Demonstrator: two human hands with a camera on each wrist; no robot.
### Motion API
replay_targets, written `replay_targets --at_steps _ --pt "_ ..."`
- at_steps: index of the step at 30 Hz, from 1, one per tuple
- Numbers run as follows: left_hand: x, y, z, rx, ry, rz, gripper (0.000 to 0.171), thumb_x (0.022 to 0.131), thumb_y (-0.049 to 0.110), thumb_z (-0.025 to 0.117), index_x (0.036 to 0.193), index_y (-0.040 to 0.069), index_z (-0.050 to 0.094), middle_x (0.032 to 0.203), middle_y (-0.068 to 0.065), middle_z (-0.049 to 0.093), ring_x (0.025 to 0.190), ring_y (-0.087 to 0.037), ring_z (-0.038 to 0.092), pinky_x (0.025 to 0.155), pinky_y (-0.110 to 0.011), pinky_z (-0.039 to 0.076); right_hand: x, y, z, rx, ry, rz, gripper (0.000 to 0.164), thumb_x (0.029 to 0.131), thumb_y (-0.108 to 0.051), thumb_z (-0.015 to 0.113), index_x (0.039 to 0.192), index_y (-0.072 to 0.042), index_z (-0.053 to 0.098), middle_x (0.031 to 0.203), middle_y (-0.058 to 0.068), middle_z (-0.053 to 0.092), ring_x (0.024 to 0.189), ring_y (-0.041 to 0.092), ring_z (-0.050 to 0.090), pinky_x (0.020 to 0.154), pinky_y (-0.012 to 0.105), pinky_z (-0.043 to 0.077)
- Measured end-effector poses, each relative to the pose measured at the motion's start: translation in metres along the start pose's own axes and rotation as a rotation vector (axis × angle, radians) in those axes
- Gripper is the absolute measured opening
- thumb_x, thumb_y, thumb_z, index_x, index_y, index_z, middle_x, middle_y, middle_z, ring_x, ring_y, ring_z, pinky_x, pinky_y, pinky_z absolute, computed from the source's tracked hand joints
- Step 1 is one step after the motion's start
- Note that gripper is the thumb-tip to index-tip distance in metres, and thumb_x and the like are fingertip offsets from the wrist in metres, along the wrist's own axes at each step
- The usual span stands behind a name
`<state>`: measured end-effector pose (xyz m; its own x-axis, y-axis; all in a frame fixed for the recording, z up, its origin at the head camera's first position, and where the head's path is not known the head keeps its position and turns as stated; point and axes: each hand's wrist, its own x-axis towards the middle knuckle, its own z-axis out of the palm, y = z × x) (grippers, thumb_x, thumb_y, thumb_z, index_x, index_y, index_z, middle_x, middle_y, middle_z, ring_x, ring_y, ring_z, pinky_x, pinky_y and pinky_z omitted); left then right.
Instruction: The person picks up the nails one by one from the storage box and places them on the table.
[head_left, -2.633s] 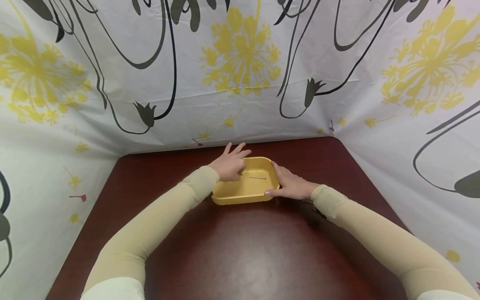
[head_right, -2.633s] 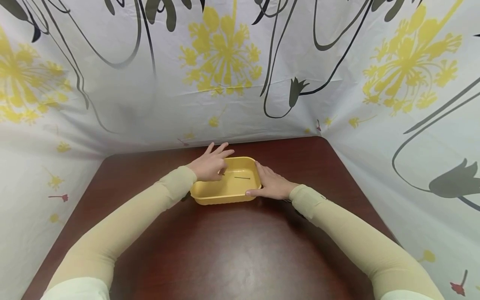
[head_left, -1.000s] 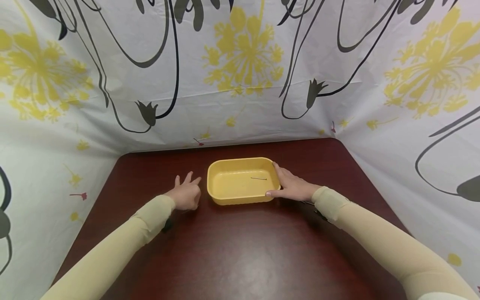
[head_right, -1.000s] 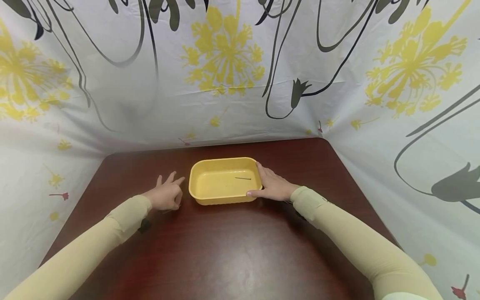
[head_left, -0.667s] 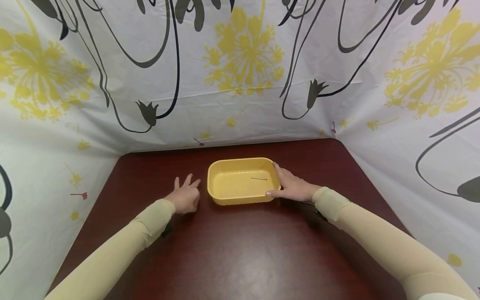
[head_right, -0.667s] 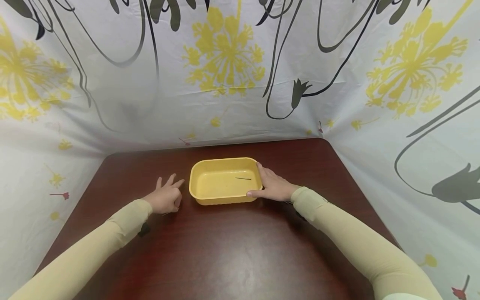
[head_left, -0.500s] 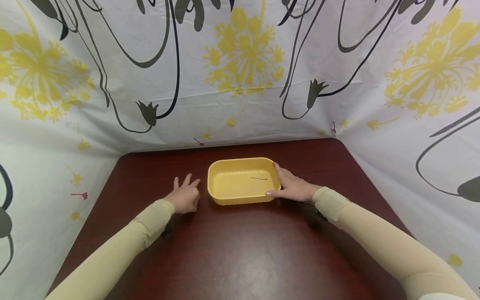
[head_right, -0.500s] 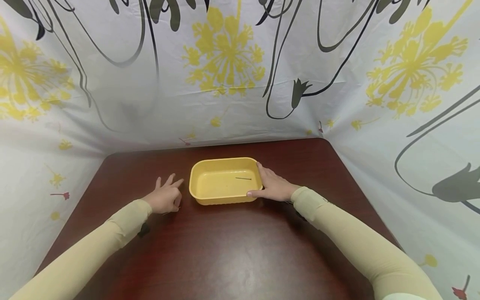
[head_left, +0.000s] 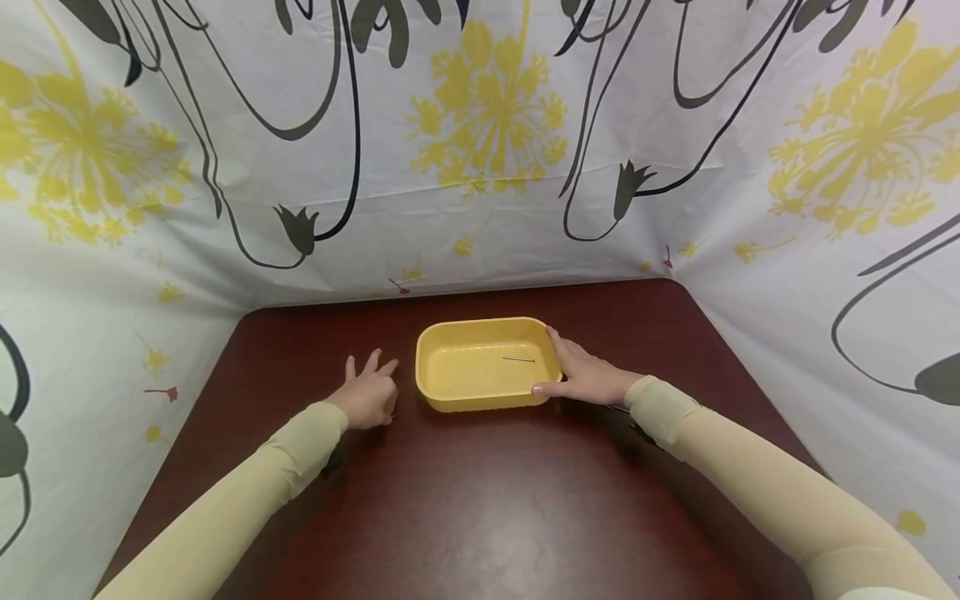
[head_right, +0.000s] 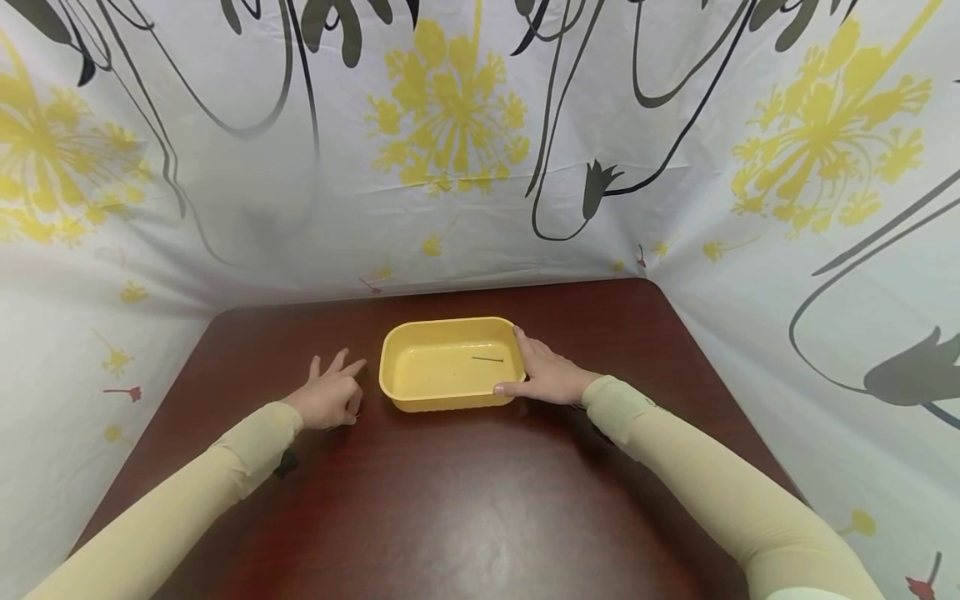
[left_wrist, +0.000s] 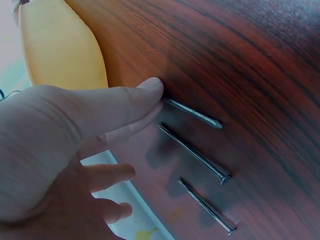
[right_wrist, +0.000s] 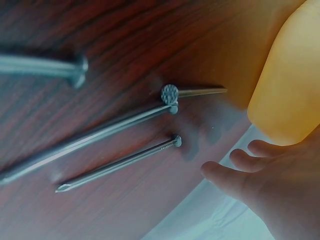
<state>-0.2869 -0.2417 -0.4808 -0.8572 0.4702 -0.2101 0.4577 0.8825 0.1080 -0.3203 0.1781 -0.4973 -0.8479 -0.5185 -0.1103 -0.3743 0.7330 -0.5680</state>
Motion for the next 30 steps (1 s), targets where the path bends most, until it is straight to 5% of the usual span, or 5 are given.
replay_targets --at_steps 23,30 --pt "-0.0042 -0.0039 0.0029 -0.022 0.018 0.013 0.029 0.079 0.013 0.086 0.062 0.024 0.065 0.159 -0.023 0.032 0.148 -0.053 0.004 0.103 -0.082 0.001 0.0025 0.0060 0.0041 0.024 -0.011 0.011 0.121 0.081 -0.077 0.064 0.157 -0.035 -0.020 0.163 0.004 0.016 0.143 0.020 0.024 0.109 0.054 0.035" --pt "-0.0047 -0.0066 0.0011 -0.032 0.035 0.028 0.030 0.078 0.014 0.087 0.062 0.025 0.064 0.158 -0.024 0.032 0.148 -0.053 0.005 0.103 -0.082 0.002 0.0010 0.0032 0.0018 0.029 -0.012 0.008 0.123 0.081 -0.076 0.064 0.159 -0.029 -0.019 0.164 0.007 0.014 0.145 0.023 0.022 0.110 0.055 0.033"
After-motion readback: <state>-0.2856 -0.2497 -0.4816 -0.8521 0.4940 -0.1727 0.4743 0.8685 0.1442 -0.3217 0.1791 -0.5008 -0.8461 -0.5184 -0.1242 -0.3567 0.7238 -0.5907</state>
